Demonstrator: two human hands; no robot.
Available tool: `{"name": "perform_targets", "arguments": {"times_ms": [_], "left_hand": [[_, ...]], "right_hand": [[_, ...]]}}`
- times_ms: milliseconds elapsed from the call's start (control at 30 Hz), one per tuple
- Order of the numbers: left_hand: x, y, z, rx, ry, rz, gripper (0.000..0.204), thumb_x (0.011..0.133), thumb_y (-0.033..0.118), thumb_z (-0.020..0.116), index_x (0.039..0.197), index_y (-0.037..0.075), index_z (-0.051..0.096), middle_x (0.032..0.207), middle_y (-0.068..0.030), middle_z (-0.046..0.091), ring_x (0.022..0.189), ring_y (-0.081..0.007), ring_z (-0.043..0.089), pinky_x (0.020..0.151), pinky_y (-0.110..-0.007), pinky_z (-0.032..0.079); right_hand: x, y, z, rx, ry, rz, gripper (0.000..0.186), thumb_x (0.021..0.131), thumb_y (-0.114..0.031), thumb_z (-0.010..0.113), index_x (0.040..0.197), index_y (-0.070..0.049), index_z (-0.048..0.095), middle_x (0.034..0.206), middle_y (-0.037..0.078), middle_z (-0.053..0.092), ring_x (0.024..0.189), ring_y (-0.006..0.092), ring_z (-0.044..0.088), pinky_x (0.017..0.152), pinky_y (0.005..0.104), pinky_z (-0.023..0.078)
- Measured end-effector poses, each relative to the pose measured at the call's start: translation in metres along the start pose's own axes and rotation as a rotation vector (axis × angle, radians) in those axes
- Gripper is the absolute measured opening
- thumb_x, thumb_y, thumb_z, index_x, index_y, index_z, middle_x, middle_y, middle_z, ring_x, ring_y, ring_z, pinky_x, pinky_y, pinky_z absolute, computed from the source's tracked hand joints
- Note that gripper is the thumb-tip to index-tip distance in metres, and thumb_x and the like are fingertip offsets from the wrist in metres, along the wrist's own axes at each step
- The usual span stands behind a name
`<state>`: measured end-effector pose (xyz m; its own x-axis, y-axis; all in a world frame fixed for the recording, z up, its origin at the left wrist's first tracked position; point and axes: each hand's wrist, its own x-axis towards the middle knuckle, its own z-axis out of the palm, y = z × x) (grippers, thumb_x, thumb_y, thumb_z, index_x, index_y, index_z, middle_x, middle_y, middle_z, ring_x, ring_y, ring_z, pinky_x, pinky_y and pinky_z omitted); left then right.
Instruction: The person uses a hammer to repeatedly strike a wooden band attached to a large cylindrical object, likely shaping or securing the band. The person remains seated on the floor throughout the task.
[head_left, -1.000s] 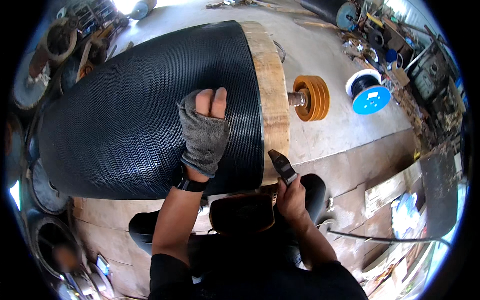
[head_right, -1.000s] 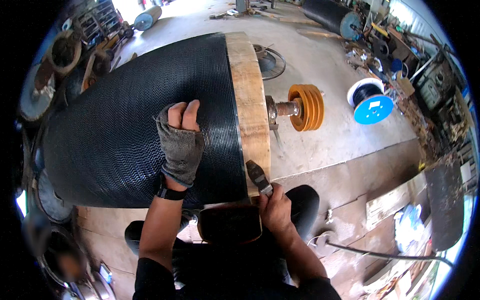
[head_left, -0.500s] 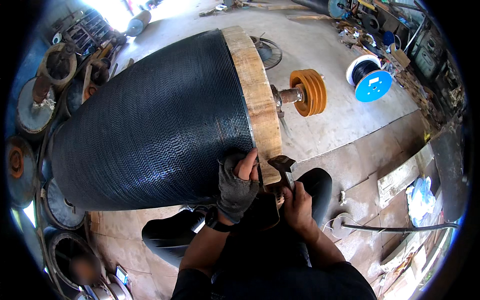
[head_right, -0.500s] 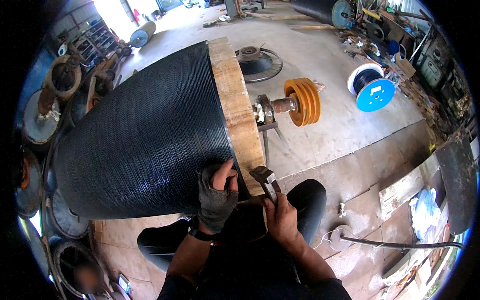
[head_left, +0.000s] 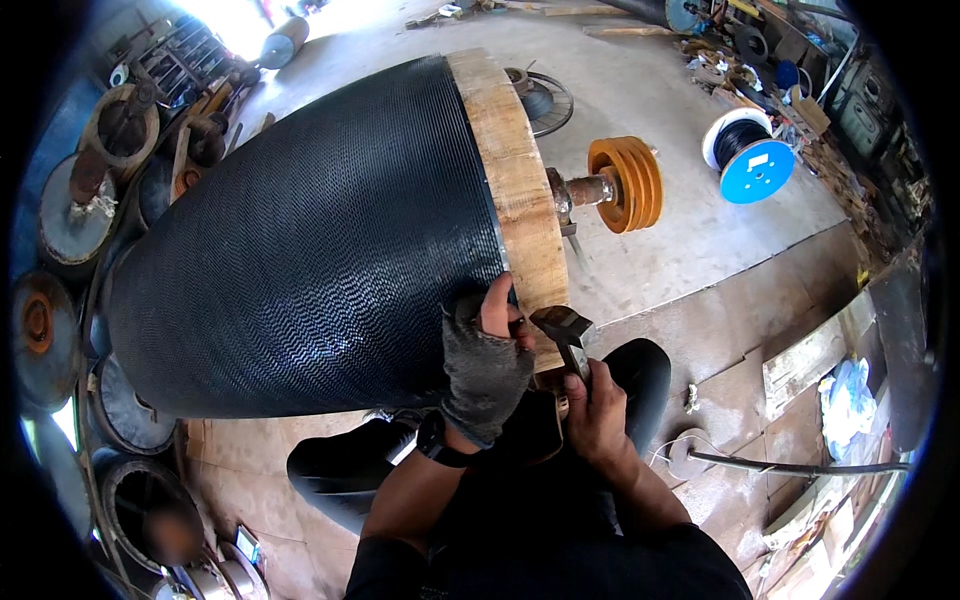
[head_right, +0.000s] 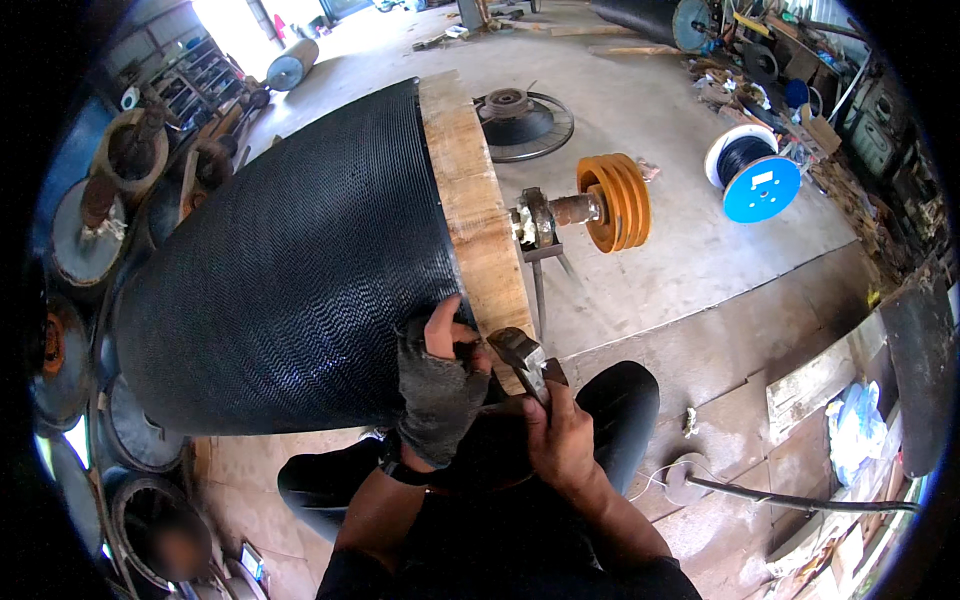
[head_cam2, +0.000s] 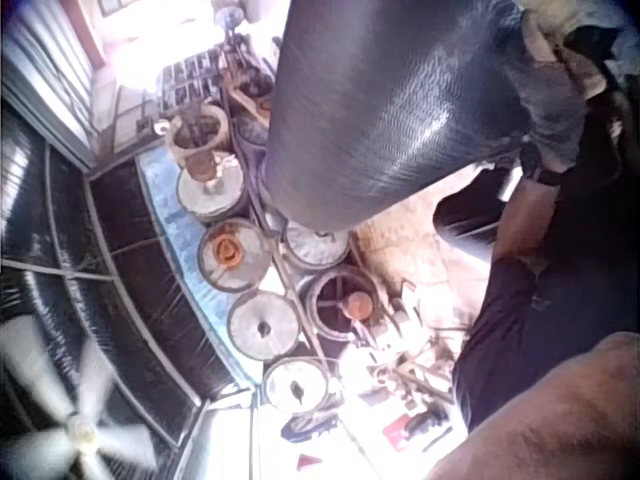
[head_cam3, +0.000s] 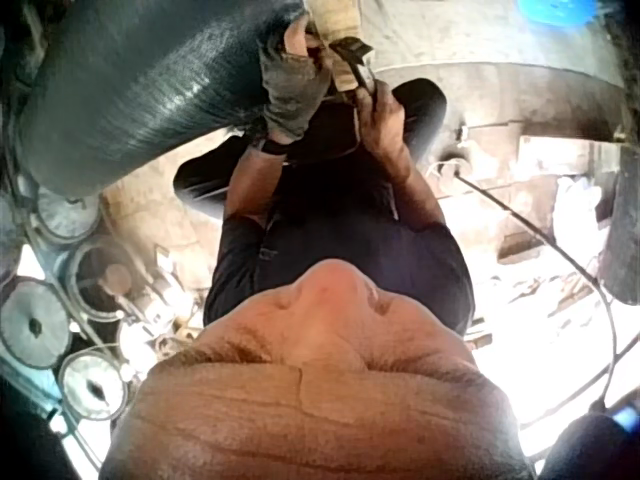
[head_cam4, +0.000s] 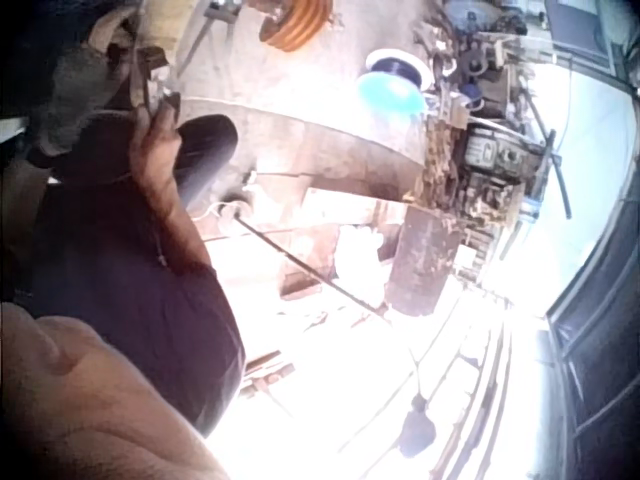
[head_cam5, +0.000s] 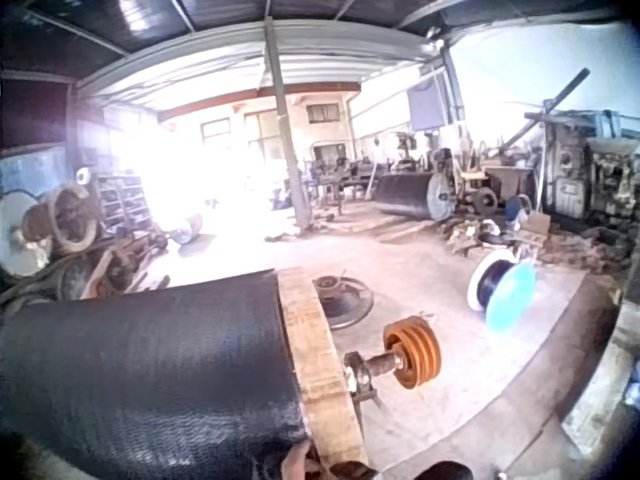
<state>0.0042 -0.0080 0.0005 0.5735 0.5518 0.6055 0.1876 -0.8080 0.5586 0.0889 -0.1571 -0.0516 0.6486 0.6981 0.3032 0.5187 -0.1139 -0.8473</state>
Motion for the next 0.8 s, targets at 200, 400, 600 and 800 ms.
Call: {"name": "perform_targets", "arguments": {"times_ms": [200, 400, 600, 800], "left_hand": [[0.001, 0.003, 0.007, 0.105, 0.005, -0.108, 0.071, 0.071, 0.0, 0.07, 0.137, -0.001, 0.042, 0.087, -0.008, 0.062, 0.085, -0.0246, 0.059, 0.085, -0.042, 0.045], [0.006, 0.004, 0.011, 0.033, -0.076, -0.279, 0.073, 0.073, 0.001, 0.071, 0.138, -0.005, 0.04, 0.088, -0.0099, 0.064, 0.085, -0.0244, 0.06, 0.086, -0.043, 0.045], [0.003, 0.005, 0.011, 0.011, -0.02, -0.156, 0.071, 0.076, 0.003, 0.07, 0.14, -0.006, 0.038, 0.085, -0.0098, 0.063, 0.08, -0.0232, 0.061, 0.077, -0.04, 0.049], [0.003, -0.004, 0.018, 0.129, 0.093, -0.001, 0.073, 0.077, 0.003, 0.07, 0.141, -0.007, 0.036, 0.084, -0.0089, 0.061, 0.077, -0.0225, 0.06, 0.071, -0.039, 0.051]], "right_hand": [[0.007, -0.005, -0.005, -0.139, -0.065, -0.078, 0.025, 0.094, -0.013, 0.06, 0.11, 0.003, 0.051, 0.079, 0.026, 0.063, 0.07, 0.0456, 0.064, 0.058, 0.0473, 0.052], [0.005, -0.001, -0.007, -0.103, 0.005, -0.156, 0.023, 0.093, -0.012, 0.061, 0.106, 0.004, 0.05, 0.074, 0.025, 0.061, 0.064, 0.045, 0.063, 0.055, 0.0474, 0.05], [-0.001, -0.006, -0.012, -0.062, 0.046, -0.157, 0.022, 0.093, -0.012, 0.059, 0.103, 0.004, 0.049, 0.072, 0.025, 0.06, 0.062, 0.0459, 0.062, 0.054, 0.0504, 0.049], [0.005, -0.003, -0.009, -0.12, -0.03, 0.019, 0.024, 0.093, -0.014, 0.058, 0.103, 0.005, 0.049, 0.072, 0.025, 0.061, 0.065, 0.0461, 0.063, 0.054, 0.0503, 0.049]]}}
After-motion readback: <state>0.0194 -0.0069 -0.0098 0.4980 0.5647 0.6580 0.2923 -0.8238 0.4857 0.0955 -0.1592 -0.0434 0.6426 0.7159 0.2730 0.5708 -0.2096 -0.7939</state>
